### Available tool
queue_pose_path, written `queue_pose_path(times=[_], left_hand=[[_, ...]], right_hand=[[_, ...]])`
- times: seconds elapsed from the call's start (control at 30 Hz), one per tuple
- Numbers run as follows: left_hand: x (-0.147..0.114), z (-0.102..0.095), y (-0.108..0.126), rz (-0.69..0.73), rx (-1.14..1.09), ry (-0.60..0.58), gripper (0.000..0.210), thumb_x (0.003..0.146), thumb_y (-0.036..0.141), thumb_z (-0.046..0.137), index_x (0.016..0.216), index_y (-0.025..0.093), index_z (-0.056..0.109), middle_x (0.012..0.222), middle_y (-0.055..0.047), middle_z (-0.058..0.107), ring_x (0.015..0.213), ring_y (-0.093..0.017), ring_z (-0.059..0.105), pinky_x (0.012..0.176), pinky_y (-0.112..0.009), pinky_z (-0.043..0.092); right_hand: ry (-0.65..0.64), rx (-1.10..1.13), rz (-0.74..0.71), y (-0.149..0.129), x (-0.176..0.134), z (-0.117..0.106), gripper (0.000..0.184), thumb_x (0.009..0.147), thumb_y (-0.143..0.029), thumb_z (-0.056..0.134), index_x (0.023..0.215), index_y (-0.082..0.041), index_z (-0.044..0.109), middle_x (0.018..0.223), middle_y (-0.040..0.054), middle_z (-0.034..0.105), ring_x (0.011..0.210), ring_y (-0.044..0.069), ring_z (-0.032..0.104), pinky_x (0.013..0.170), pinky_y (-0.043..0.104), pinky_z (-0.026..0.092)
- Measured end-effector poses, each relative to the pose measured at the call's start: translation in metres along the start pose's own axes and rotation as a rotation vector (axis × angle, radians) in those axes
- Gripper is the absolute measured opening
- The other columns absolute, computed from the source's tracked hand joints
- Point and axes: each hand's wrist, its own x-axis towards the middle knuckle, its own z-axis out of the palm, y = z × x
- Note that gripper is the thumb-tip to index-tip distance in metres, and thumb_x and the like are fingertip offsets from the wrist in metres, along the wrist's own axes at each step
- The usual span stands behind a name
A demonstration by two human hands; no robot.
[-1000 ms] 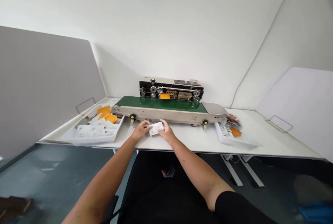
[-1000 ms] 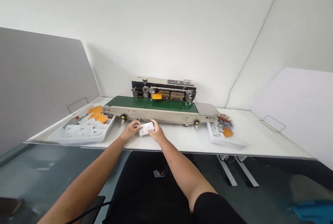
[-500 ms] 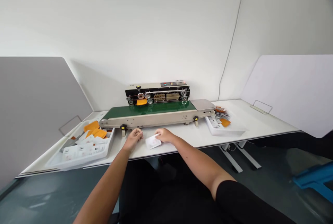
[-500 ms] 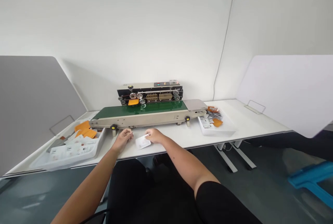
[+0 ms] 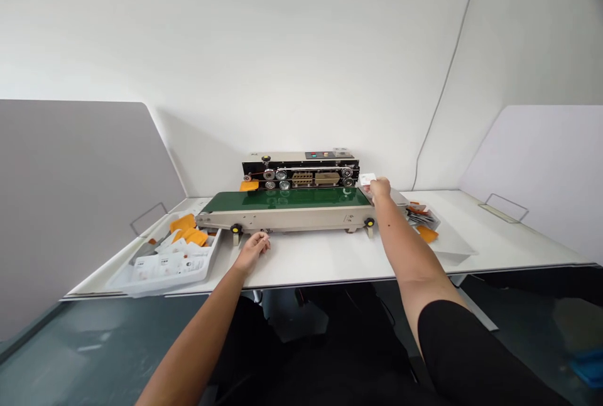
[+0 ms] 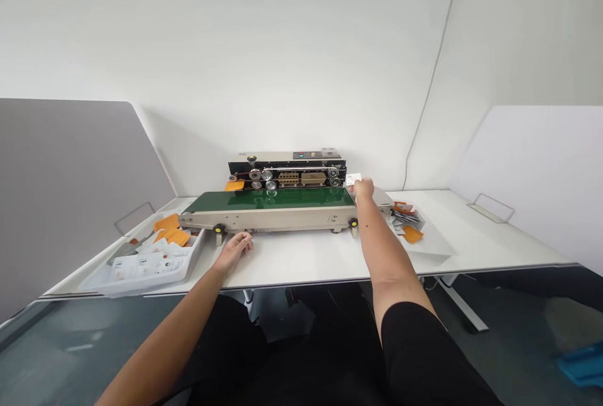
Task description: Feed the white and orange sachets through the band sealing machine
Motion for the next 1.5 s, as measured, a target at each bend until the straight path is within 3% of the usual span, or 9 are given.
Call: queue_pose_path(times=[0.27, 0.37, 0.43, 0.53, 0.63, 0.77, 1.03, 1.3, 1.5], left_hand=[[-0.001, -0.002, -0.004, 0.007, 0.08, -0.03, 0.04, 0.08, 0.057, 0.071, 0.086, 0.019, 0.058, 0.067, 0.002, 0.06, 0.058, -0.012, 0.047, 0.058, -0.023, 0.035], [-0.001, -0.003, -0.005, 0.021, 0.11, -0.046, 0.039, 0.081, 0.056, 0.07, 0.086, 0.019, 0.059, 0.067, 0.001, 0.06, 0.06, -0.014, 0.049, 0.06, -0.024, 0.037], [-0.001, -0.002, -0.004, 0.021, 0.109, -0.038, 0.039, 0.08, 0.057, 0.07, 0.086, 0.02, 0.059, 0.067, 0.001, 0.061, 0.06, -0.014, 0.05, 0.06, -0.024, 0.037], [-0.001, 0.001, -0.004, 0.022, 0.09, -0.016, 0.04, 0.077, 0.058, 0.07, 0.083, 0.02, 0.059, 0.065, 0.002, 0.06, 0.057, -0.014, 0.049, 0.057, -0.024, 0.036], [-0.001, 0.002, -0.005, 0.022, 0.083, -0.011, 0.041, 0.076, 0.058, 0.071, 0.083, 0.02, 0.059, 0.064, 0.002, 0.06, 0.055, -0.013, 0.048, 0.056, -0.024, 0.035], [-0.001, 0.001, -0.009, 0.014, 0.076, -0.006, 0.04, 0.077, 0.056, 0.071, 0.085, 0.019, 0.059, 0.065, 0.002, 0.061, 0.055, -0.013, 0.049, 0.056, -0.024, 0.036], [-0.002, 0.001, -0.013, 0.042, 0.079, -0.02, 0.038, 0.079, 0.054, 0.071, 0.083, 0.018, 0.06, 0.064, 0.002, 0.062, 0.053, -0.012, 0.048, 0.056, -0.023, 0.036], [0.0, -0.002, -0.02, 0.115, 0.148, 0.008, 0.032, 0.079, 0.048, 0.073, 0.09, 0.019, 0.065, 0.085, -0.002, 0.065, 0.074, -0.017, 0.056, 0.068, -0.026, 0.043], [-0.005, 0.002, -0.015, 0.238, 0.336, -0.065, 0.036, 0.075, 0.044, 0.078, 0.102, 0.021, 0.071, 0.102, -0.006, 0.067, 0.093, -0.023, 0.059, 0.077, -0.028, 0.047]], right_hand=[[-0.263, -0.094, 0.068, -0.003, -0.02, 0.047, 0.025, 0.082, -0.013, 0.07, 0.107, -0.011, 0.063, 0.086, 0.0107, 0.069, 0.074, 0.018, 0.07, 0.065, 0.029, 0.062], [-0.194, -0.135, -0.158, 0.012, -0.064, 0.043, 0.03, 0.089, -0.026, 0.065, 0.117, -0.017, 0.062, 0.108, 0.013, 0.067, 0.099, 0.022, 0.066, 0.085, 0.036, 0.059], [-0.245, -0.234, -0.503, 0.037, -0.111, 0.041, 0.026, 0.092, -0.03, 0.058, 0.115, -0.019, 0.066, 0.115, 0.014, 0.066, 0.112, 0.025, 0.06, 0.099, 0.041, 0.052], [-0.846, -0.446, -0.808, 0.089, -0.186, 0.044, 0.023, 0.092, -0.031, 0.057, 0.107, -0.025, 0.074, 0.109, 0.011, 0.07, 0.111, 0.028, 0.061, 0.105, 0.044, 0.046], [-1.109, -0.635, -0.806, 0.133, -0.235, 0.06, 0.04, 0.091, -0.033, 0.059, 0.128, -0.024, 0.068, 0.131, 0.0097, 0.065, 0.125, 0.028, 0.055, 0.112, 0.042, 0.038], [-0.985, -0.93, -0.645, 0.155, -0.243, 0.093, 0.07, 0.091, -0.054, 0.059, 0.148, -0.015, 0.05, 0.156, 0.0176, 0.042, 0.144, 0.034, 0.038, 0.118, 0.045, 0.028], [-0.916, -1.082, -0.407, 0.146, -0.215, 0.145, 0.08, 0.088, -0.075, 0.051, 0.144, -0.018, 0.056, 0.153, 0.0187, 0.047, 0.142, 0.042, 0.041, 0.113, 0.056, 0.03], [-1.233, -0.749, -0.779, 0.147, -0.237, 0.128, 0.051, 0.089, -0.052, 0.065, 0.136, -0.031, 0.063, 0.139, 0.005, 0.063, 0.128, 0.031, 0.056, 0.108, 0.041, 0.04], [-1.045, -0.477, -0.675, 0.148, -0.263, 0.116, 0.032, 0.1, -0.046, 0.046, 0.099, -0.027, 0.072, 0.099, 0.0039, 0.072, 0.099, 0.025, 0.066, 0.09, 0.034, 0.05]])
